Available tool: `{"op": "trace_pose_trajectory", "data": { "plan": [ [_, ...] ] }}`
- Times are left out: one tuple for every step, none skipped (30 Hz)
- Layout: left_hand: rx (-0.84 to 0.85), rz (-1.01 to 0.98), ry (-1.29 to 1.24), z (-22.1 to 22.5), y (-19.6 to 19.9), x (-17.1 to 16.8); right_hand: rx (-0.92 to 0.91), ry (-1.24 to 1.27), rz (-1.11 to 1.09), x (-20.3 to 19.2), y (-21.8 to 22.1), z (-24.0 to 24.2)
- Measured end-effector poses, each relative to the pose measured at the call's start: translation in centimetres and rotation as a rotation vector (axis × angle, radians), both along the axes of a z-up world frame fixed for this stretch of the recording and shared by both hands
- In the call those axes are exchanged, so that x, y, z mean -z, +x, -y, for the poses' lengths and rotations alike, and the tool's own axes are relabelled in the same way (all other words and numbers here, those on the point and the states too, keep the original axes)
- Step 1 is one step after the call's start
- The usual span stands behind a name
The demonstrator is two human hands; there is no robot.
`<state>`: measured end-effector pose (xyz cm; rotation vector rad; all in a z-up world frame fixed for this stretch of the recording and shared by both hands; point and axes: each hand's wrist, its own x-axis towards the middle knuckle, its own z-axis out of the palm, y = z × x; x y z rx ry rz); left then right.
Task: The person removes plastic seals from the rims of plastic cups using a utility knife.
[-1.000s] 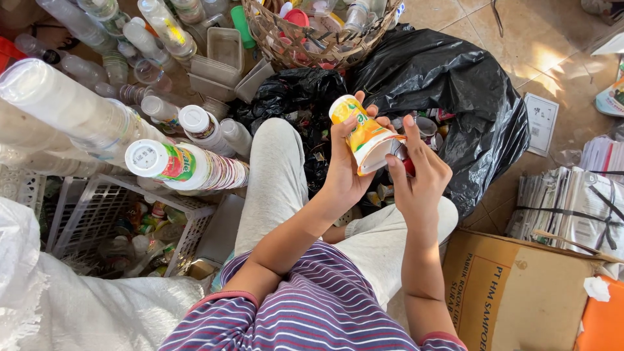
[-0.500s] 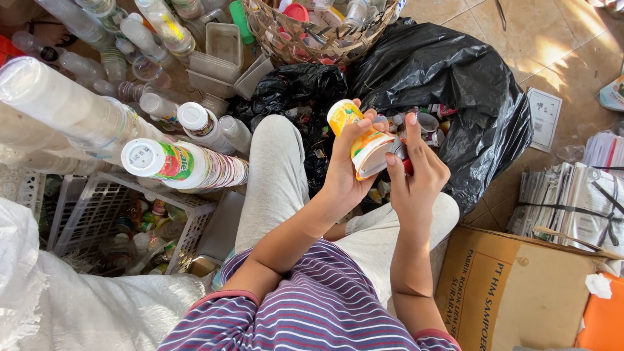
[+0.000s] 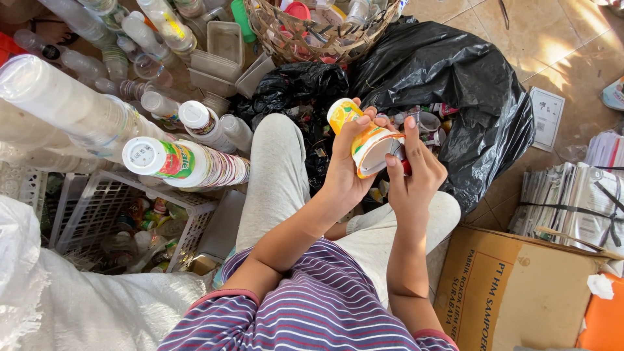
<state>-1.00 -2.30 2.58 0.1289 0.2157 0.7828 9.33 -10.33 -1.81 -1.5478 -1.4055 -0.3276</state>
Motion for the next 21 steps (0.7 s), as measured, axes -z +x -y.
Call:
{"op": "trace_pose_trajectory", "data": {
  "plan": [
    [0.0,0.0,-0.001,0.0,0.2,0.3,0.0,-0.001,0.0,0.1,-0.1,-0.2],
    [-0.007,0.01,-0.007,0.0,0.4,0.6,0.02,0.025,-0.004,0.3,-0.2,-0.4],
    [-0.015,0.021,-0.011,-0.1,0.6,0.9,0.039,0.052,-0.008,0.4,-0.3,-0.6],
    [-0.015,0.021,-0.011,0.0,0.6,0.7,0.039,0.052,-0.008,0.8,-0.2,-0.7],
    [-0.036,-0.011,0.01,0.0,0.5,0.4,0.045,0.065,-0.021,1.2,-0.2,-0.8],
    [-0.058,-0.044,0.031,0.1,0.4,0.2,0.05,0.077,-0.033,1.6,-0.2,-1.0],
    [-0.057,-0.043,0.031,0.0,0.5,0.4,0.051,0.077,-0.033,1.3,-0.5,-1.1],
    [-0.076,-0.103,-0.009,-0.1,0.7,0.6,0.07,0.058,-0.031,0.9,-0.7,-1.2],
    [-0.096,-0.163,-0.048,-0.2,0.9,0.9,0.09,0.039,-0.029,0.6,-0.9,-1.4],
    [-0.096,-0.162,-0.048,-0.2,0.8,0.7,0.089,0.04,-0.029,0.6,-0.8,-1.3],
    [-0.1,-0.198,-0.086,-0.2,0.7,0.6,0.083,0.019,-0.043,0.7,-0.7,-1.3],
    [-0.105,-0.234,-0.125,-0.2,0.5,0.4,0.077,-0.001,-0.058,0.7,-0.6,-1.2],
    [-0.105,-0.233,-0.124,-0.4,0.6,0.6,0.077,-0.001,-0.057,0.8,-0.5,-1.0],
    [-0.11,-0.26,-0.115,-0.5,0.6,0.8,0.052,-0.031,-0.102,0.8,-0.3,-0.9],
    [-0.115,-0.287,-0.106,-0.7,0.7,1.0,0.029,-0.06,-0.146,0.9,-0.1,-0.7],
    [-0.114,-0.286,-0.105,-0.9,0.9,1.5,0.029,-0.059,-0.145,0.2,-0.1,-0.7],
    [-0.124,-0.317,-0.09,-1.0,1.1,1.9,0.007,-0.109,-0.17,-0.5,-0.1,-0.6],
    [-0.134,-0.348,-0.075,-1.1,1.3,2.4,-0.016,-0.159,-0.194,-1.1,-0.1,-0.6],
    [-0.135,-0.346,-0.074,-1.2,1.3,2.7,-0.017,-0.159,-0.193,-1.5,0.3,-0.6],
    [-0.125,-0.381,-0.08,-1.3,1.4,2.9,-0.018,-0.189,-0.147,-1.8,0.7,-0.6],
    [-0.118,-0.416,-0.087,-1.4,1.4,3.1,-0.021,-0.222,-0.102,-2.1,1.1,-0.6]
  ]
}}
